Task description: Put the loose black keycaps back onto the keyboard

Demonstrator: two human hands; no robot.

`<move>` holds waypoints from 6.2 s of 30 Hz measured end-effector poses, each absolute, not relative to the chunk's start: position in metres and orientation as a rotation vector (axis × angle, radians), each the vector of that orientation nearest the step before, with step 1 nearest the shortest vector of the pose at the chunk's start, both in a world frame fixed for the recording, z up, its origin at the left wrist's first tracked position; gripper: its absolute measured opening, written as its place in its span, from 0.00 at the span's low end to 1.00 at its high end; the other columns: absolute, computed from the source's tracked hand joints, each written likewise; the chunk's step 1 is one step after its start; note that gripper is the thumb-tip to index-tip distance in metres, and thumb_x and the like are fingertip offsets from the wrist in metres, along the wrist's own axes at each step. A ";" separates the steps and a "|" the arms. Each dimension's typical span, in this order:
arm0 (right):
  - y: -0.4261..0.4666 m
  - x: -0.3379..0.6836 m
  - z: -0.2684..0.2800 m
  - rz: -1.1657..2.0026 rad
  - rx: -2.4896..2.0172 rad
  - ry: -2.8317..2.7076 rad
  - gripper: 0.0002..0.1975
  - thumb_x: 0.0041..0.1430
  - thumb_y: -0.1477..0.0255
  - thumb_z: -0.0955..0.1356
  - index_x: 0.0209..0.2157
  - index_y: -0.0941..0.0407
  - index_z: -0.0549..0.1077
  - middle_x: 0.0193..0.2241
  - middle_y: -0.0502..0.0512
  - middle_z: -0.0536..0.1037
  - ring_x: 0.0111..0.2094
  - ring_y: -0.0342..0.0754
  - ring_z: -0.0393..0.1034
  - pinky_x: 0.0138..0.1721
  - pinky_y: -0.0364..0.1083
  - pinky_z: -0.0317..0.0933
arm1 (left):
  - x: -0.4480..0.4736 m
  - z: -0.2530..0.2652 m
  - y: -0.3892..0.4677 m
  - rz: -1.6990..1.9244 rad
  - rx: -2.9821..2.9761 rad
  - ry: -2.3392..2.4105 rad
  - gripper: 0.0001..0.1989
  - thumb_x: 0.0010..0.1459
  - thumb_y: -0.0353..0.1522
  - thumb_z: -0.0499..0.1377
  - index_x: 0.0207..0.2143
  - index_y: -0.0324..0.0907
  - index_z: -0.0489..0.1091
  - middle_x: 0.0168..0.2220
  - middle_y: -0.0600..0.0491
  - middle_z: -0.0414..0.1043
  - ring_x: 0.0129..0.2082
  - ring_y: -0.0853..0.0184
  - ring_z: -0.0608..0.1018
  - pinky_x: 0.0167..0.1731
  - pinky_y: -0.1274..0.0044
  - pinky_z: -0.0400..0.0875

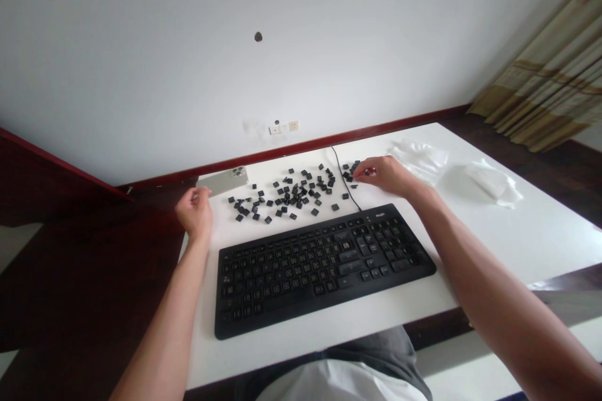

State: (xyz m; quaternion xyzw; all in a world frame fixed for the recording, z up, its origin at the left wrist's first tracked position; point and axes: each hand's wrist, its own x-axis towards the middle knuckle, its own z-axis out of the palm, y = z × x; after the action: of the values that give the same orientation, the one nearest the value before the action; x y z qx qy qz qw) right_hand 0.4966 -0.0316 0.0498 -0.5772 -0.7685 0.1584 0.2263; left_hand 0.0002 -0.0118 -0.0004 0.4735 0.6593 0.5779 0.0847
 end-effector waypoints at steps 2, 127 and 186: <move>-0.032 0.498 0.050 0.414 -1.589 -2.104 0.06 0.60 0.69 0.71 0.35 0.48 0.84 0.35 0.48 0.86 0.36 0.50 0.79 0.42 0.50 0.70 | -0.001 -0.001 -0.012 1.731 1.414 1.953 0.13 0.56 0.40 0.59 0.29 0.40 0.76 0.26 0.53 0.76 0.28 0.65 0.76 0.30 0.77 0.66; 0.027 0.420 0.078 0.342 -1.462 -2.534 0.10 0.64 0.68 0.70 0.42 0.53 0.84 0.41 0.56 0.85 0.37 0.51 0.78 0.39 0.50 0.69 | 0.010 0.010 -0.015 1.606 1.476 1.976 0.11 0.55 0.39 0.59 0.27 0.41 0.75 0.29 0.49 0.81 0.30 0.62 0.80 0.32 0.76 0.68; 0.029 0.418 0.065 0.367 -1.429 -2.689 0.15 0.65 0.62 0.64 0.38 0.51 0.83 0.35 0.54 0.86 0.36 0.55 0.78 0.37 0.51 0.66 | 0.043 0.069 -0.061 0.340 2.240 1.351 0.15 0.57 0.33 0.65 0.44 0.55 0.85 0.14 0.62 0.55 0.17 0.69 0.57 0.27 0.76 0.53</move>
State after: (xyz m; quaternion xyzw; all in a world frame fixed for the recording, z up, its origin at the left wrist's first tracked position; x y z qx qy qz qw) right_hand 0.4180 0.0294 0.0653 -0.4657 -0.8760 0.1195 0.0373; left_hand 0.0429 -0.0610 0.0688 0.8224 0.4960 0.1247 0.2494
